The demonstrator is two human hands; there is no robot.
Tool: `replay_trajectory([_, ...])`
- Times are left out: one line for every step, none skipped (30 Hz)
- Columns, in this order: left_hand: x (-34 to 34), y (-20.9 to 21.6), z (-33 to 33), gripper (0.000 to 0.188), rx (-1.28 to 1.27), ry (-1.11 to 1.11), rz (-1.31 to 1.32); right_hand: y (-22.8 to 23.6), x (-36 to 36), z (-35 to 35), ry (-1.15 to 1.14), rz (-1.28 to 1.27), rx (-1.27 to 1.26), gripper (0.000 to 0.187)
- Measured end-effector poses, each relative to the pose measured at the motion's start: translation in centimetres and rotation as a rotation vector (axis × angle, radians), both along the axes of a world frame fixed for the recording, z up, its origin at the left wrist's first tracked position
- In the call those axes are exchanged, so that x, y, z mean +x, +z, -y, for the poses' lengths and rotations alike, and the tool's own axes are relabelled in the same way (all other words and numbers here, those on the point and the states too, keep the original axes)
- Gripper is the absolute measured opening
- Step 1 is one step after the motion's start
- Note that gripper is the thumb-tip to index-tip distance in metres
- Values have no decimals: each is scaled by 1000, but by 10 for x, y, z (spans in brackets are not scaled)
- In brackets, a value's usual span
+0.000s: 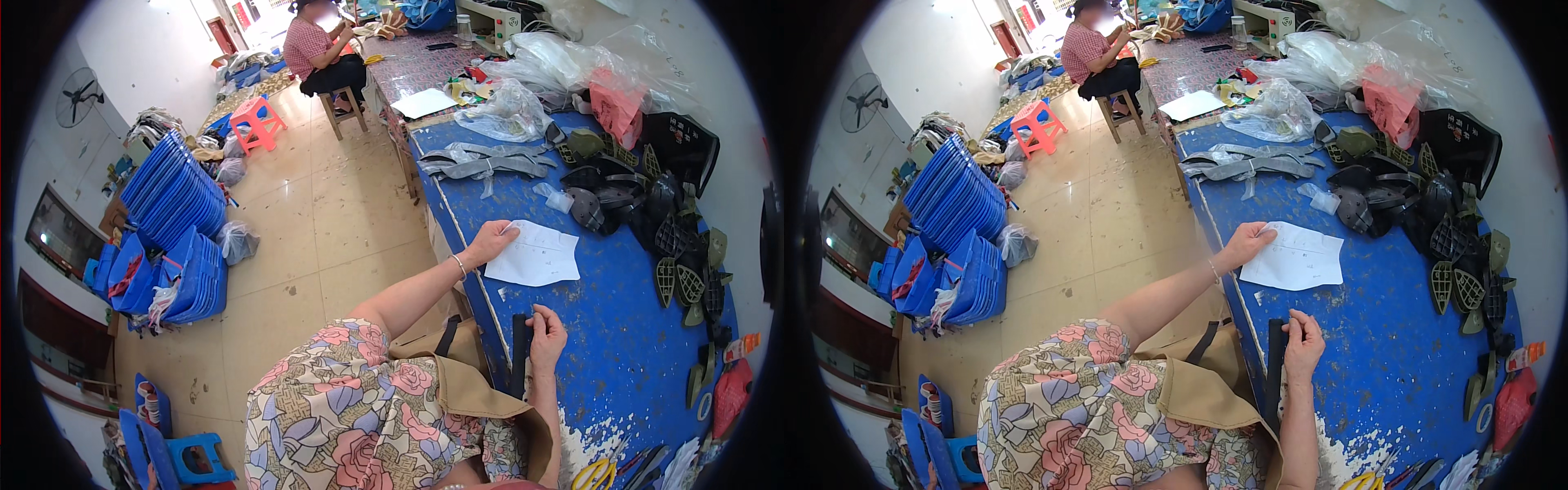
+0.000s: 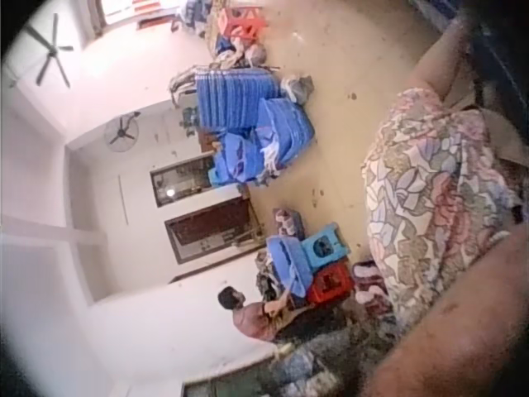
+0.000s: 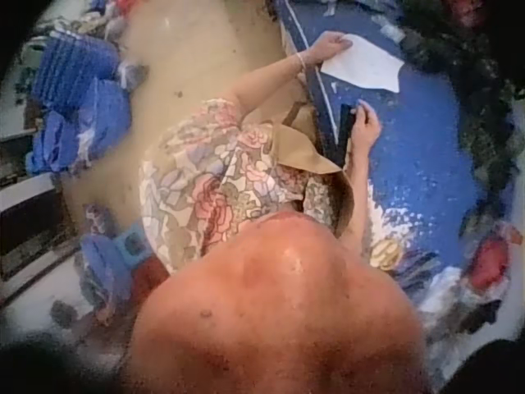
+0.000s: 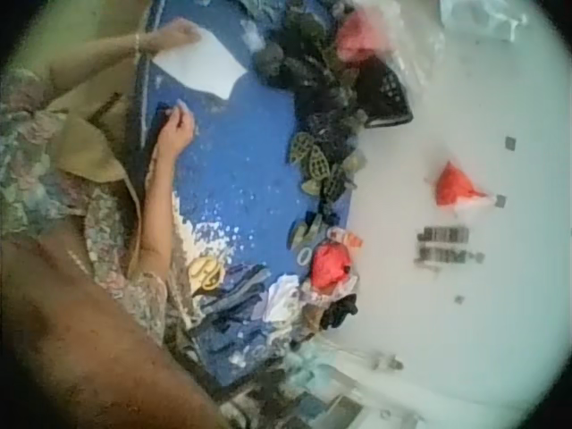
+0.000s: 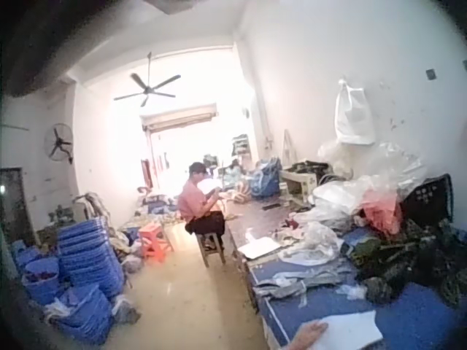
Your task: The person reads a paper sheet, wraps a black strip around a plastic mold by hand, and sorts through curved strips.
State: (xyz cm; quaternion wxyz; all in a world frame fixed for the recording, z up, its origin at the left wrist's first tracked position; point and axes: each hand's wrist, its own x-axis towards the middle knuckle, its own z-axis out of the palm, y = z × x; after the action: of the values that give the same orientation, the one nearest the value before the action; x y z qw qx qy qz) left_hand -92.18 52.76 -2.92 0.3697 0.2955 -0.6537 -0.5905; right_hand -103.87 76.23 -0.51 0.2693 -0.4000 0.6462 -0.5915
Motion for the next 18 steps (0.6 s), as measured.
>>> replay_trajectory([0,0,0,24,-7,-2,-1,1,0,0,3,10,-7,14])
replay_trajectory([-1,-1,1,24,-14,-3,-6,2,1,1,5,19,-14,13])
replay_trajectory([-1,-1,2,24,-7,0,11,2,1,1,6,29,-22,13])
replay_trajectory([-1,-1,2,23,-36,7,-7,3,1,2,7,21,-19,13])
replay_trajectory([-1,-1,2,22,-49,20,-3,3,1,2,8,14,-16,13])
replay_trajectory([0,-1,2,22,-55,29,10,3,0,3,1,-16,16,13])
replay_trajectory([1,-1,2,21,-57,48,-1,4,0,3,19,-35,-28,13])
replay_trajectory([1,-2,2,20,-37,53,0,4,0,3,18,-74,-29,14])
replay_trajectory([1,-2,2,19,-11,48,8,4,-1,3,9,-107,-22,14])
replay_trajectory([2,-1,3,17,-31,46,17,5,-1,4,7,-121,-31,14])
replay_trajectory([3,-1,3,16,-36,50,51,5,-1,3,6,-143,-29,14])
replay_trajectory([3,-1,1,17,-19,31,6,5,-1,2,-1,-155,-22,14])
replay_trajectory([3,0,2,18,-18,21,-37,5,-1,2,-1,-179,-21,14])
replay_trajectory([4,1,1,20,38,-6,-50,5,-1,1,-9,-149,-5,14])
replay_trajectory([4,3,0,21,75,-30,-88,5,-1,1,-10,-123,3,14])
replay_trajectory([4,5,-1,22,75,-30,-90,5,0,0,-5,-98,4,14])
replay_trajectory([4,7,-3,23,74,-26,-89,5,0,0,-10,-87,13,15])
replay_trajectory([5,10,-4,24,62,-24,-99,5,0,0,-11,-79,14,15])
